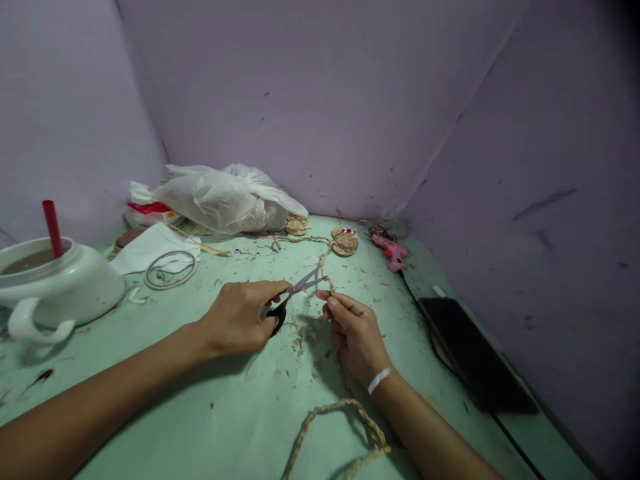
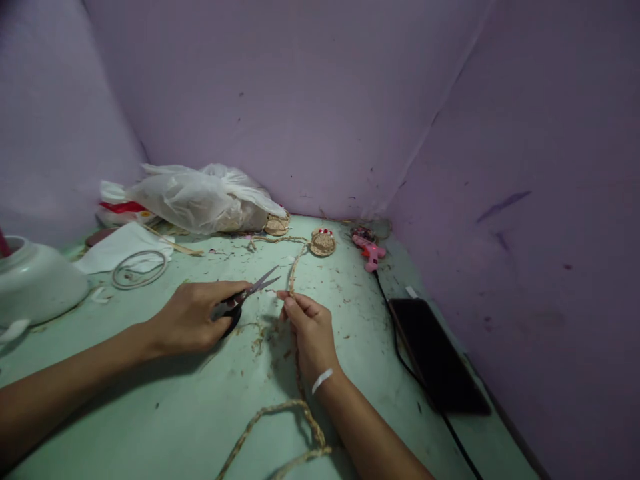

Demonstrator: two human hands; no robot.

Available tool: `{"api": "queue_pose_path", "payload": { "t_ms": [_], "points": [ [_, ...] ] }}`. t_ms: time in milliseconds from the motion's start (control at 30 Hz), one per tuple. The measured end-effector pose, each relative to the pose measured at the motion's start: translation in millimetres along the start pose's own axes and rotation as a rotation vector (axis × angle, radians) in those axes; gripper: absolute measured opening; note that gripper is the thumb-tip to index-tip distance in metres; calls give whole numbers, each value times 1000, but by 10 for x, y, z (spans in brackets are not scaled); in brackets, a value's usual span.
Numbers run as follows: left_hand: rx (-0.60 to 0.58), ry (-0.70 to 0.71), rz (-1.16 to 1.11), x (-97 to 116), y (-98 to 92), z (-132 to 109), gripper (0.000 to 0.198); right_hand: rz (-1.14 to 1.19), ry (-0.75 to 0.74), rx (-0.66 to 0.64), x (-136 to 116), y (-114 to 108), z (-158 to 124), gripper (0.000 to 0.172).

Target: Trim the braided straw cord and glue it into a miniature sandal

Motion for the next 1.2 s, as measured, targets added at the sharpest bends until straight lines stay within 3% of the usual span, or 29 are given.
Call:
{"api": "queue_pose_path", "payload": {
  "t_ms": [133,433,733,967,1200],
  "points": [
    [-34,35,72,18,39,2,50,-62,-96,-16,-24,6,-1,29],
    [-151,105,349,191,134,-21,55,-347,-183,167,-126,-47,-63,22],
    [-246,63,363,157,180,-29,55,-461,-282,181,-201,-4,-151,19],
    [-172,68,410,178,156,-37,54,-405,-224,180,-154,-39,-103,17],
    [-133,72,329,123,120,-12,55,-36,-57,66,-1,-25,-22,18]
  ]
}}
Point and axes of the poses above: each hand's wrist, its own z-axis towards the middle knuckle, its own y-axis out of the palm, x = y × z, the point moved 9 cm from there along z, towards the middle knuckle, and after that the axes turned 7 degrees about y, right-handed, at the moved point
